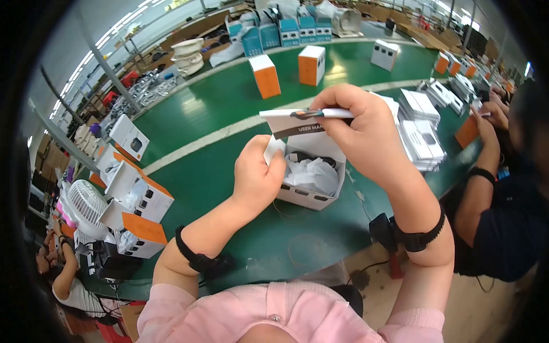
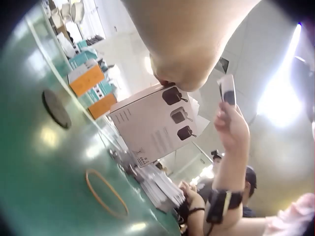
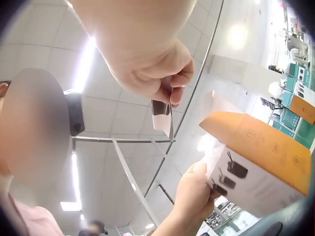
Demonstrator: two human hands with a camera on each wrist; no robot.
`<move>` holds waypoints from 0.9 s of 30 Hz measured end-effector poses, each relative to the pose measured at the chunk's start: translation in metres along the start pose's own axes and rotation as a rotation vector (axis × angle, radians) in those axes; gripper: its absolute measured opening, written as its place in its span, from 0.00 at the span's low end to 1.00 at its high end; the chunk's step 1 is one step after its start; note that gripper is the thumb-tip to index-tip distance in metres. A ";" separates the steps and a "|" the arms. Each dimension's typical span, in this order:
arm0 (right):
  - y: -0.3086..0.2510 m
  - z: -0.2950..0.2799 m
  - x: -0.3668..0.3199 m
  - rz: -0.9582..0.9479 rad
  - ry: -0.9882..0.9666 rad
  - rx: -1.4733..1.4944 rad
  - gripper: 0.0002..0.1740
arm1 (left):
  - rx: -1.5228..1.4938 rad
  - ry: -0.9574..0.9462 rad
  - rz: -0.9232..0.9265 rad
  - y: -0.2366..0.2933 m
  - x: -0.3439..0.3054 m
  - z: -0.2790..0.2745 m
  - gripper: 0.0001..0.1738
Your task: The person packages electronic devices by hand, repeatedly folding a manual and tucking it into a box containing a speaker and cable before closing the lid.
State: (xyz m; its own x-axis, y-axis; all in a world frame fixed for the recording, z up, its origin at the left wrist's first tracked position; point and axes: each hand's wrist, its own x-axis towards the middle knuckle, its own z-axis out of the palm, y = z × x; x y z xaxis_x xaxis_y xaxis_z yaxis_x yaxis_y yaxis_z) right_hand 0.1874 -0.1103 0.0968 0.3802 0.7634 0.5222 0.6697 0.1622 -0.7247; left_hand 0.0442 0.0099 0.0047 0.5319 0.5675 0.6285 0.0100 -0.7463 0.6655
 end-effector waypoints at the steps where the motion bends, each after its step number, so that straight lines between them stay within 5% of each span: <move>1: 0.002 0.000 -0.009 0.007 0.022 -0.048 0.06 | -0.019 -0.049 -0.029 0.001 -0.008 0.002 0.10; 6: 0.018 0.001 -0.041 0.146 0.020 -0.074 0.06 | -0.158 0.021 -0.049 0.013 -0.020 -0.010 0.18; 8: 0.013 0.003 -0.045 0.113 0.071 -0.267 0.07 | 0.421 0.033 0.575 0.013 -0.014 -0.024 0.21; 9: 0.012 0.002 -0.045 0.092 0.059 -0.329 0.07 | 0.476 -0.100 0.734 0.010 -0.013 -0.025 0.20; 10: 0.011 0.001 -0.044 0.089 0.062 -0.330 0.07 | 0.477 -0.098 0.738 0.011 -0.012 -0.024 0.20; 12: 0.010 0.000 -0.043 0.007 0.051 -0.488 0.07 | 0.346 -0.344 0.458 0.018 -0.009 -0.026 0.19; 14: 0.010 -0.001 -0.041 -0.012 0.045 -0.500 0.08 | 0.425 -0.458 0.410 0.038 0.001 -0.036 0.24; 16: 0.009 -0.001 -0.039 -0.032 0.038 -0.514 0.09 | 0.662 -0.784 0.325 0.057 0.006 -0.037 0.35; 20: 0.003 -0.001 -0.042 -0.184 0.003 -0.698 0.10 | 0.839 -0.865 0.247 0.066 0.008 -0.018 0.36; 27: -0.007 -0.003 -0.052 -0.248 0.000 -0.793 0.11 | 0.812 -0.609 0.442 0.048 -0.016 -0.010 0.24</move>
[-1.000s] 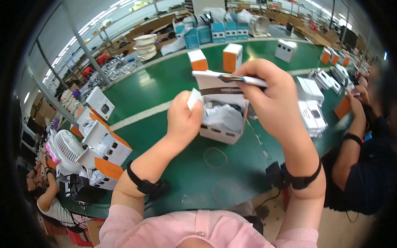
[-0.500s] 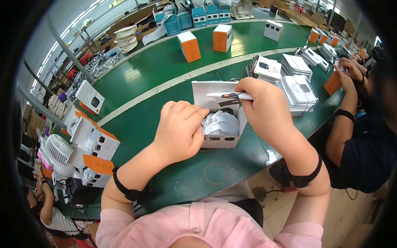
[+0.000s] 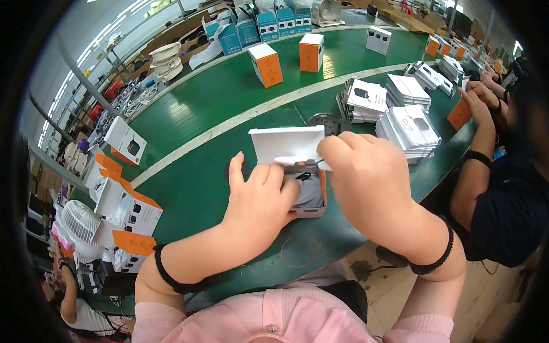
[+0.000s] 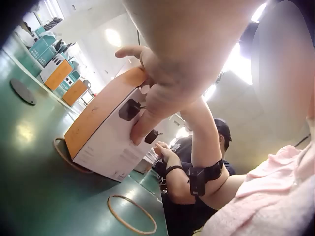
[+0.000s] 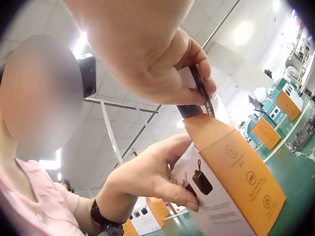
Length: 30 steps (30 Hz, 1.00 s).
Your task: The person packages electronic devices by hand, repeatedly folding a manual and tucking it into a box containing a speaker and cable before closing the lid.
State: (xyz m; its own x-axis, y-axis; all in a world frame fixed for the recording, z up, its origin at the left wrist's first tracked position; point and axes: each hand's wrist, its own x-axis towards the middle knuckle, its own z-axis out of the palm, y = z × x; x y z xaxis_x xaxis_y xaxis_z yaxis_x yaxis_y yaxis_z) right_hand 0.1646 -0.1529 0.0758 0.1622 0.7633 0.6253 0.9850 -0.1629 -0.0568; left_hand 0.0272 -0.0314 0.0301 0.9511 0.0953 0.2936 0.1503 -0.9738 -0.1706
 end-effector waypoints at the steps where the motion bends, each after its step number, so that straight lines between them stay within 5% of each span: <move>1: 0.000 0.000 0.000 0.006 0.001 0.002 0.11 | 0.001 -0.004 0.005 0.000 -0.001 0.001 0.24; 7: -0.003 -0.006 0.007 0.004 -0.023 0.071 0.11 | 0.020 0.291 0.125 0.011 -0.012 0.012 0.07; 18: -0.017 0.010 0.021 -0.370 -0.314 -0.221 0.05 | -0.069 0.482 0.129 0.008 -0.005 0.023 0.03; 23: -0.023 -0.006 0.012 -0.396 -0.348 -0.412 0.05 | -0.097 0.487 0.112 0.009 -0.008 0.019 0.03; 25: -0.022 -0.009 0.010 -0.382 -0.380 -0.459 0.05 | -0.060 0.348 0.115 0.012 -0.012 0.018 0.09; 30: -0.023 -0.009 0.019 -0.450 -0.388 -0.382 0.04 | -0.048 0.451 0.102 0.019 -0.012 0.023 0.05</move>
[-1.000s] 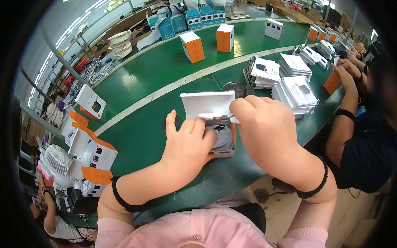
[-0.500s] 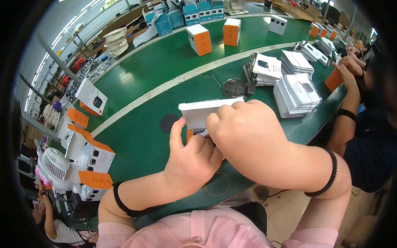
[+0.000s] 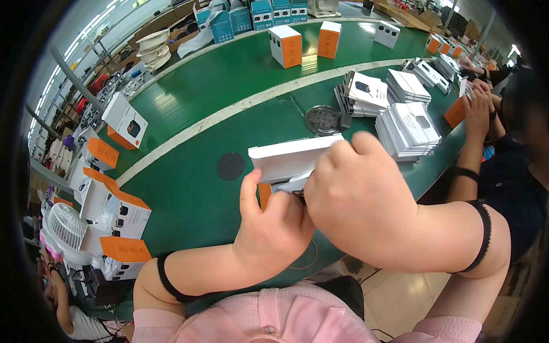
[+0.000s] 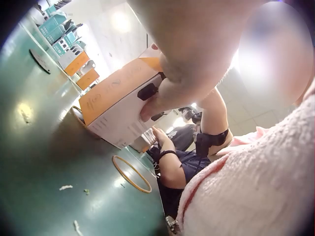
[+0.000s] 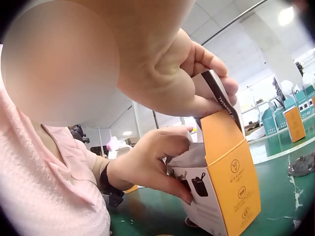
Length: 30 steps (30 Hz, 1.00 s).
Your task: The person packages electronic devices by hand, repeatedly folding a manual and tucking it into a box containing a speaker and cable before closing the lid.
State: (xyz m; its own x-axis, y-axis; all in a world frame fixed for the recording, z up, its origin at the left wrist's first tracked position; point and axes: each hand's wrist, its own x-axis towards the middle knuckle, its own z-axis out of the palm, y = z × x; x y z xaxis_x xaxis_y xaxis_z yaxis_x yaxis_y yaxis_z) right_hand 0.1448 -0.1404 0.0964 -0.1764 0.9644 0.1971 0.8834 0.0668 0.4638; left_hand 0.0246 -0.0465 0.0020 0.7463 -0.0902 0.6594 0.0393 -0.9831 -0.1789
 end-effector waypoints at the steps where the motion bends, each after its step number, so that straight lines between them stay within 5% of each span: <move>1: 0.000 0.001 0.004 -0.004 0.001 0.001 0.04 | 0.000 -0.009 -0.006 0.001 -0.001 0.000 0.05; 6: -0.002 0.018 0.010 -0.184 0.036 -0.003 0.05 | 0.008 0.011 -0.024 -0.001 0.002 -0.001 0.08; 9: -0.007 0.003 0.011 -0.163 -0.092 -0.099 0.04 | 0.011 0.009 -0.040 0.000 0.002 -0.001 0.10; 11: -0.007 -0.014 0.018 -0.019 -0.407 -0.145 0.05 | 0.006 0.010 -0.045 0.002 0.002 0.000 0.10; 13: 0.002 -0.014 0.030 -0.079 -0.497 -0.077 0.04 | 0.004 -0.003 -0.039 0.000 0.005 -0.001 0.11; 19: 0.004 0.014 0.037 -0.250 -0.195 0.060 0.04 | 0.010 -0.028 -0.060 0.003 0.005 -0.004 0.14; 20: 0.009 0.014 0.035 -0.221 -0.358 0.086 0.05 | 0.036 -0.074 -0.031 0.001 0.008 -0.006 0.13; 25: 0.020 0.036 0.041 -0.147 -0.412 0.185 0.07 | -0.025 -0.061 -0.007 -0.005 0.009 0.003 0.08; 27: 0.036 0.033 0.042 0.103 -0.459 0.548 0.08 | -0.007 -0.029 0.000 -0.006 0.008 0.000 0.05; 29: 0.040 0.038 0.036 0.189 -0.287 0.707 0.07 | 0.021 -0.033 0.004 -0.005 0.006 0.002 0.06; 30: 0.041 0.043 0.035 0.082 -0.192 0.774 0.07 | 0.036 -0.038 -0.003 -0.005 0.006 0.002 0.07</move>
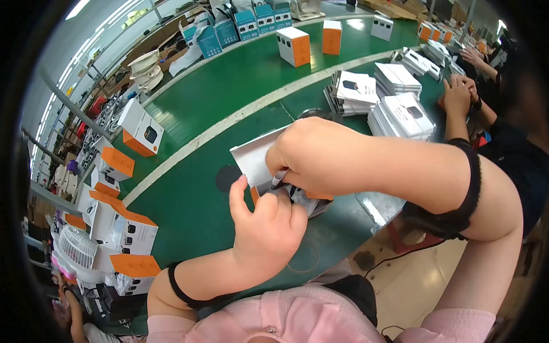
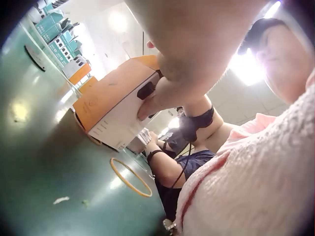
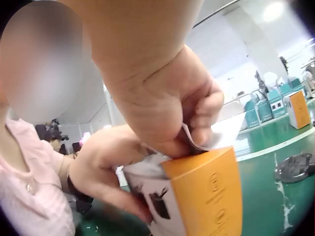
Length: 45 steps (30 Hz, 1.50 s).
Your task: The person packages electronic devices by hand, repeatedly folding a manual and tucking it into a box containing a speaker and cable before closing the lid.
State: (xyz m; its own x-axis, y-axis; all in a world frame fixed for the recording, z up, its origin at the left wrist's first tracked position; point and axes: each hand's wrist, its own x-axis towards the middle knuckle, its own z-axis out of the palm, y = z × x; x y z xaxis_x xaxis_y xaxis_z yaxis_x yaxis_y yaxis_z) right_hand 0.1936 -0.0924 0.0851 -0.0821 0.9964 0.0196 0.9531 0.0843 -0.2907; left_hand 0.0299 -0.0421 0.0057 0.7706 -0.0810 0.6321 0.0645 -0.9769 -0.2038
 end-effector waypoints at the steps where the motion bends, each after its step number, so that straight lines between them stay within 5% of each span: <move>1: 0.004 0.002 -0.001 -0.130 0.044 0.056 0.08 | 0.010 -0.004 -0.004 0.002 -0.001 0.000 0.09; 6: -0.030 -0.028 -0.003 -0.179 -0.369 -0.385 0.06 | -0.045 -0.010 -0.022 0.009 0.003 -0.003 0.07; 8: -0.049 -0.035 0.003 -0.061 -0.622 -0.521 0.03 | -0.084 0.035 -0.036 0.007 0.005 0.001 0.05; 9: -0.041 -0.026 0.003 -0.065 -0.621 -0.523 0.03 | -0.074 0.037 -0.041 0.007 0.006 0.003 0.05; 11: -0.022 0.002 -0.003 -0.134 -0.298 -0.409 0.04 | -0.077 0.023 -0.039 0.008 0.004 0.004 0.05; 13: -0.023 -0.003 -0.002 -0.137 -0.288 -0.448 0.05 | -0.085 0.048 -0.025 0.005 0.005 0.006 0.05; 16: -0.014 -0.013 -0.011 0.067 -0.144 -0.165 0.07 | -0.053 -0.026 -0.041 0.002 0.001 0.000 0.07; 20: -0.016 -0.009 -0.013 0.042 -0.159 -0.324 0.07 | -0.046 -0.007 -0.024 0.009 0.006 0.001 0.08; 23: -0.013 -0.016 -0.002 0.066 -0.343 -0.412 0.06 | -0.023 -0.012 -0.013 0.007 0.006 0.004 0.09; 28: -0.010 -0.017 0.003 -0.257 -0.400 -0.491 0.05 | -0.040 -0.004 0.022 0.007 0.007 0.004 0.06; 35: -0.009 -0.004 -0.001 -0.150 -0.253 -0.554 0.07 | -0.038 0.104 0.016 0.007 0.002 0.007 0.06; 40: -0.022 -0.003 0.012 -0.121 -0.464 -0.534 0.08 | 0.012 -0.038 0.020 0.003 0.004 0.004 0.13; 41: -0.019 -0.007 0.010 -0.125 -0.452 -0.554 0.08 | 0.030 -0.024 0.020 -0.001 0.005 -0.002 0.13; 43: 0.003 -0.012 -0.007 -0.052 -0.284 -0.150 0.10 | -0.436 -0.174 0.020 -0.015 0.004 -0.020 0.16; 44: 0.017 -0.003 -0.029 -0.144 0.270 -0.091 0.16 | -0.687 -0.092 -0.038 -0.031 0.001 -0.030 0.20; 45: 0.017 -0.008 -0.048 0.185 0.343 0.029 0.20 | -0.955 0.220 -0.165 -0.047 -0.011 -0.021 0.27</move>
State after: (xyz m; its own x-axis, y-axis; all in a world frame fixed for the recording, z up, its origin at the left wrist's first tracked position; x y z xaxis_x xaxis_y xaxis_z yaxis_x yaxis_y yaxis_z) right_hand 0.2157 -0.1383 0.0865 0.1975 0.9389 0.2818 0.9336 -0.0925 -0.3461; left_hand 0.0053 0.0002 0.0242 0.6572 0.1296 0.7425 -0.4516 -0.7209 0.5256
